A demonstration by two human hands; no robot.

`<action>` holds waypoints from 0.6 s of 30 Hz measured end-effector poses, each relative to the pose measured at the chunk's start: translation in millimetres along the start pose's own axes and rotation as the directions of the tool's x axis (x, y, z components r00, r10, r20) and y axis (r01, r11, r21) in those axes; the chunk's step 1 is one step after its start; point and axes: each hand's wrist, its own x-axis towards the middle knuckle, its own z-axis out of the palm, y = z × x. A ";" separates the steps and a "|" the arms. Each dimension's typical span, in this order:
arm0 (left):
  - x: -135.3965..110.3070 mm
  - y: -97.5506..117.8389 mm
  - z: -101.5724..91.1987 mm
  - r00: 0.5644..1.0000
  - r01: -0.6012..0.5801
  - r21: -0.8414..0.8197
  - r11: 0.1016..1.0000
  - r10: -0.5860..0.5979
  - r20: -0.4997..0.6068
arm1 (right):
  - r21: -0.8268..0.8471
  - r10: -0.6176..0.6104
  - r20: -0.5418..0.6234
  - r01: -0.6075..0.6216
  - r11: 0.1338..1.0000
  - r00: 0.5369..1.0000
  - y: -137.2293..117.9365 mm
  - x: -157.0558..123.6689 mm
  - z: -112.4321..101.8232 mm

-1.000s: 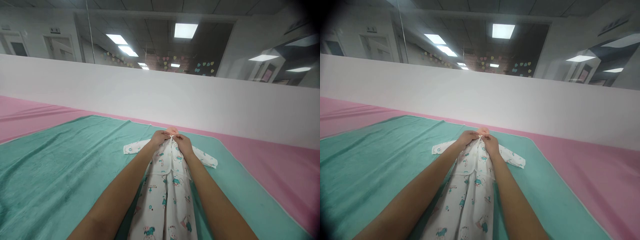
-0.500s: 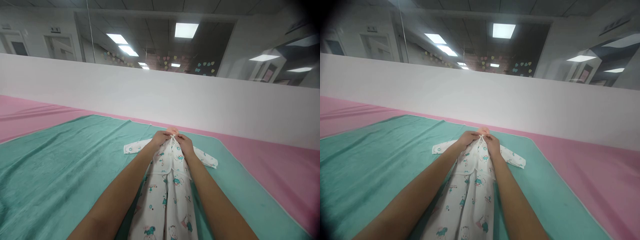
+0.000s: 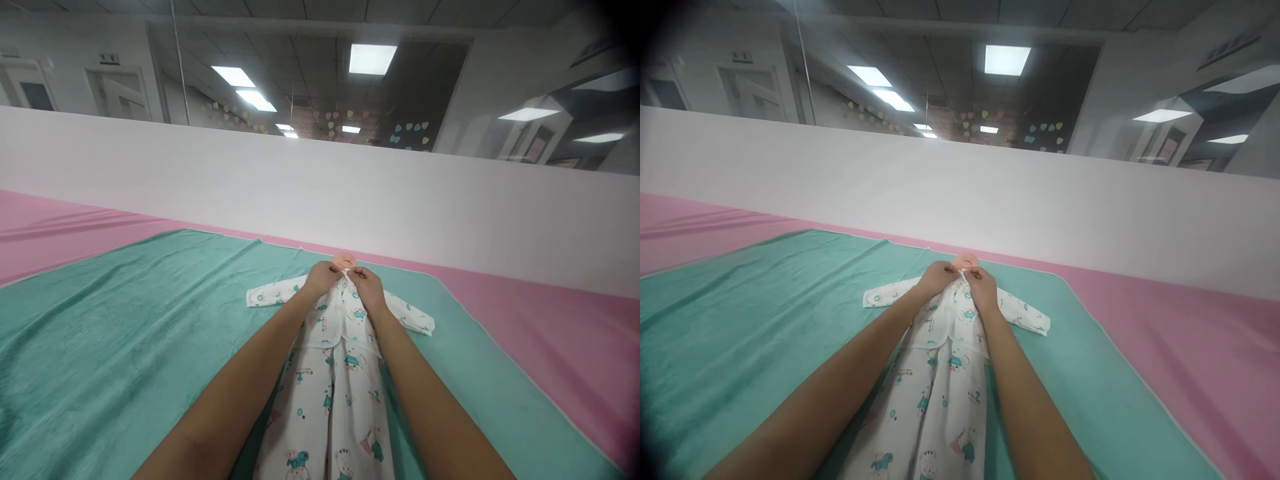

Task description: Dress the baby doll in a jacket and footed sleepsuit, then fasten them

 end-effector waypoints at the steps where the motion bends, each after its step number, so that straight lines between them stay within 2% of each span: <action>1: 0.4 0.1 0.2 1.000 0.002 -0.007 1.000 -0.002 -0.002 | -0.021 -0.010 -0.002 0.009 1.000 1.000 -1.4 -0.6 -0.1; 8: -1.3 0.4 -0.1 0.998 0.054 -0.155 0.986 -0.060 -0.035 | -0.049 -0.061 -0.030 0.059 0.997 0.998 -6.0 -3.3 -0.6; 13: -7.9 5.5 -3.6 0.989 0.149 -0.310 0.939 -0.147 0.030 | 0.015 -0.060 -0.015 0.060 0.998 0.998 -0.6 -1.8 -0.9; 18: -10.1 8.6 -4.6 0.982 0.187 -0.381 0.905 -0.178 0.060 | 0.015 -0.064 -0.054 0.065 0.998 0.996 5.1 -0.3 -1.2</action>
